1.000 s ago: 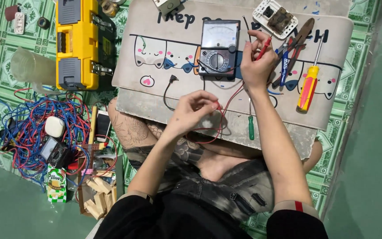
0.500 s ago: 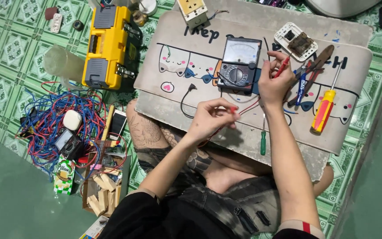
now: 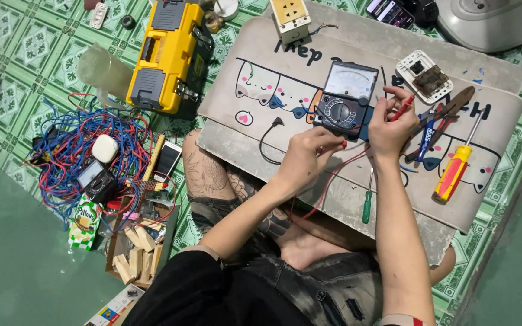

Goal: The person sits on the floor and uses a multimeter to test an electrical outlet. They connect the probes to the outlet, adjust the dial on the multimeter, and observe the needle movement on the analog display.

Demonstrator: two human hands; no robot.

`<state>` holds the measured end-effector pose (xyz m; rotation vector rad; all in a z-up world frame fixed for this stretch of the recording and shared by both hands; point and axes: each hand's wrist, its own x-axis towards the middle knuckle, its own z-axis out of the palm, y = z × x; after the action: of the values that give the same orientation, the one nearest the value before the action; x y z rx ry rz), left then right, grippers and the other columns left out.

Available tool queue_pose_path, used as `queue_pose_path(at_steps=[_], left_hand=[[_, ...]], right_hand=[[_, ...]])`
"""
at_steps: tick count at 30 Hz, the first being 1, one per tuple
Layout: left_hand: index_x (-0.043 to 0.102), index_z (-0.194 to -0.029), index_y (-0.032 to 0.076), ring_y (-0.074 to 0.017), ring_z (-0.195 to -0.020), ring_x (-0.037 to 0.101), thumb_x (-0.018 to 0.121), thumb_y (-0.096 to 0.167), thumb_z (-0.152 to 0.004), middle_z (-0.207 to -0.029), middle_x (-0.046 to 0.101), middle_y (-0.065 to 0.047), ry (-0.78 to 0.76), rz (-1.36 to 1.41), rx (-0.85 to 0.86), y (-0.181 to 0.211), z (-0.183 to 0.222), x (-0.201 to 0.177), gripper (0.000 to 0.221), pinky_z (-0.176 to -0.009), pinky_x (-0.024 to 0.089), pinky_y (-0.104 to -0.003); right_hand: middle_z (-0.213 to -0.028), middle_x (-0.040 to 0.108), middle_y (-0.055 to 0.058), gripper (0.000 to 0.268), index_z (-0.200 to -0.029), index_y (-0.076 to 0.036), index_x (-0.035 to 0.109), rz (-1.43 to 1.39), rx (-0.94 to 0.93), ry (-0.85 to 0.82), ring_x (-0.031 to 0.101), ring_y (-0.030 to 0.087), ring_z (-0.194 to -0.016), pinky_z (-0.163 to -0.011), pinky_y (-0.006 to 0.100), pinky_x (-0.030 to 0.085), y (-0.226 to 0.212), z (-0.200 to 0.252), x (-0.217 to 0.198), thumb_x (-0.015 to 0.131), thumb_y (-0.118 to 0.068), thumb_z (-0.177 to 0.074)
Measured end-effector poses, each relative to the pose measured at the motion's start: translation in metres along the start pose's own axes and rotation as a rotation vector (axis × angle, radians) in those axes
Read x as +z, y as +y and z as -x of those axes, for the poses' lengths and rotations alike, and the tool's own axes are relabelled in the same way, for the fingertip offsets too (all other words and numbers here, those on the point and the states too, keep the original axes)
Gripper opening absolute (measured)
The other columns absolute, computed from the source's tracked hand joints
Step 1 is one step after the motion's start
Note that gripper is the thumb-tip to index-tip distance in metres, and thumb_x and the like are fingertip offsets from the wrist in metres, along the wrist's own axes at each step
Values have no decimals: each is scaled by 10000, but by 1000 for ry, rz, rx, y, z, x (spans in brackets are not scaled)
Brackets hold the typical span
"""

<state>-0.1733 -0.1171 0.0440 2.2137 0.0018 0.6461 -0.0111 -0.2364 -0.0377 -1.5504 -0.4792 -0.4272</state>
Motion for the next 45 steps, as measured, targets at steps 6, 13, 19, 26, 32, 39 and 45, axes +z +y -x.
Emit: queue_pose_path(at_steps=[6, 13, 19, 26, 32, 39, 45], left_hand=[[764, -1055, 171, -266, -931, 695, 713, 155, -929, -932, 682, -38, 71, -169, 149, -35, -14, 27, 136, -839, 588, -378], [741, -972, -2, -257, -1036, 716, 777, -26, -795, -1017, 738, -103, 45, -77, 172, -19, -24, 20, 182, -889, 571, -358], [764, -987, 7, -216, -831, 717, 769, -38, -802, -1016, 732, -75, 109, -77, 121, -15, -24, 26, 191, -747, 573, -313], [756, -950, 36, -238, -927, 693, 771, -16, -772, -1017, 724, -58, 133, -169, 211, -25, -24, 37, 186, -812, 564, -352], [745, -973, 16, -247, -999, 640, 733, -23, -826, -951, 668, -74, 78, -230, 203, -14, -26, 35, 152, -823, 540, -372], [700, -802, -52, -268, -843, 527, 684, -64, -746, -829, 550, -134, 98, -442, 257, -11, -29, 57, 60, -741, 504, -371], [642, -950, -130, -370, -926, 505, 610, 8, -797, -964, 531, -245, 7, -707, 267, -3, -16, 84, 209, -1046, 458, -554]], right_hand=[[-597, 490, 81, 170, -1106, 52, 689, 27, -43, 26, 531, 151, -450, -412, 224, 349, -8, -3, 3, 619, 110, -962], [-655, 459, -26, 229, -1157, 18, 659, 58, -21, -12, 334, 75, -521, -482, 224, 248, -31, -3, -2, 596, 132, -968], [-658, 464, -15, 220, -1147, 36, 654, 64, -54, -26, 340, 80, -522, -479, 229, 253, -32, -4, -2, 598, 147, -966], [-664, 471, -12, 222, -1143, 34, 656, 68, -35, -28, 354, 79, -530, -484, 228, 272, -34, -4, -2, 597, 141, -959], [-657, 472, -12, 203, -1143, 35, 647, 50, -43, -55, 347, 81, -526, -483, 235, 264, -33, -2, -3, 591, 143, -981], [-668, 497, 4, 216, -1162, 47, 641, 69, -65, -57, 374, 89, -525, -470, 231, 273, -31, -2, -3, 590, 155, -982], [-672, 497, 8, 202, -1156, 52, 630, 69, -30, -63, 382, 89, -539, -474, 237, 277, -29, 0, -1, 585, 155, -988]])
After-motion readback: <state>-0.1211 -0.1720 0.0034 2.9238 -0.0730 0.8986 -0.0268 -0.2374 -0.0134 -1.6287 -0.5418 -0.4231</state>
